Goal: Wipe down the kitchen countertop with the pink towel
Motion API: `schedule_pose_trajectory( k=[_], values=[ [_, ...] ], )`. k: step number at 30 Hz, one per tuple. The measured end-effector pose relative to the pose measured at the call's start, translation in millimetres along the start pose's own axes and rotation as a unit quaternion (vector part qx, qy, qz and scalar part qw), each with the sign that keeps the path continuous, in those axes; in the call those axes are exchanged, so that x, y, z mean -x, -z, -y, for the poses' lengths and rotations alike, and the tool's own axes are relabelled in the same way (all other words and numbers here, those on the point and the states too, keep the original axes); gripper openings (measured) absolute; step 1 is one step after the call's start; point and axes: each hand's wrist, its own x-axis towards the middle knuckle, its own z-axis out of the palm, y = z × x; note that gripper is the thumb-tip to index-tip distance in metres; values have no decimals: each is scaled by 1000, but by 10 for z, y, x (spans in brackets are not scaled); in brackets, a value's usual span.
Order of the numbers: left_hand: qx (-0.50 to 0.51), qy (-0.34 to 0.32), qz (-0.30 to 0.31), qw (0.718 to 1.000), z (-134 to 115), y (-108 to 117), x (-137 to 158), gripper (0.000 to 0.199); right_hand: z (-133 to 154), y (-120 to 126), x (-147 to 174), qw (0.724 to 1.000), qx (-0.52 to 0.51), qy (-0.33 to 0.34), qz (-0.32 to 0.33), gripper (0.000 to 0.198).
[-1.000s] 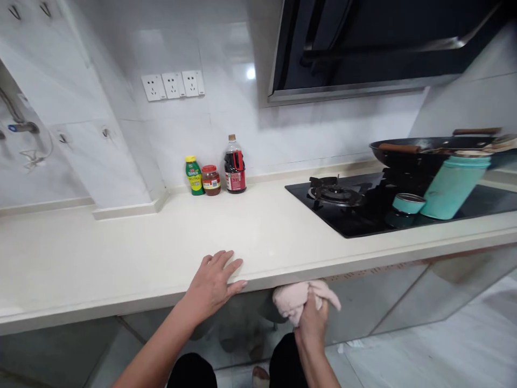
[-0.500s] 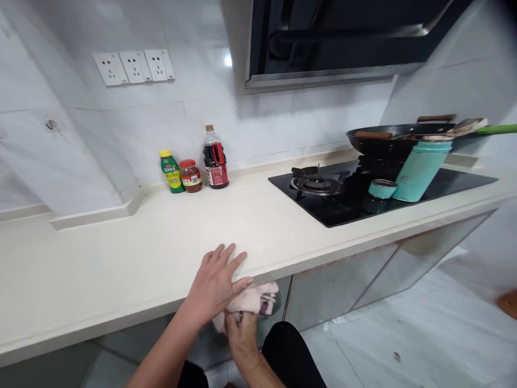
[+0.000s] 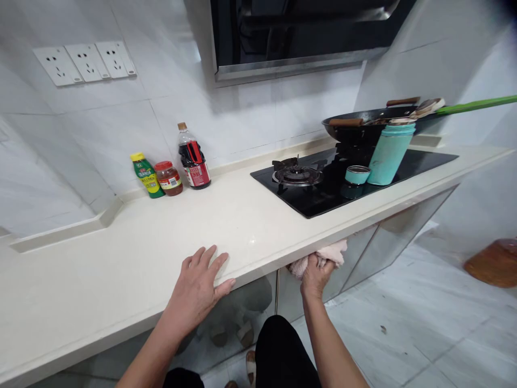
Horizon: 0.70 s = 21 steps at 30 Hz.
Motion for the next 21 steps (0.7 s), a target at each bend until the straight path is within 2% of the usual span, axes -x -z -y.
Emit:
schedule_pose_trajectory(
  k=[3, 7, 10, 12, 14, 16, 21],
  values=[
    [7, 1, -4, 1000, 5, 7, 0, 52, 73, -52, 230, 1000, 3, 8, 12, 61],
    [18, 9, -7, 1000, 6, 2, -16, 50, 212, -43, 942, 997, -1, 35, 74, 53],
    [27, 3, 17, 999, -75, 16, -115, 54, 248, 21, 1420, 989, -8, 60, 132, 49],
    [37, -27, 42, 998, -182, 27, -237, 58, 215, 64, 1585, 983, -11, 80, 166, 49],
    [40, -61, 59, 996, -309, 20, -379, 59, 146, 76, 1596, 978, -10, 94, 184, 48],
    [26, -75, 61, 995, -417, -12, -500, 58, 65, 45, 1460, 980, -2, 96, 175, 48],
    [-5, -82, 29, 996, -501, -97, -605, 56, -73, -85, 689, 994, 31, 69, 73, 50]
  ],
)
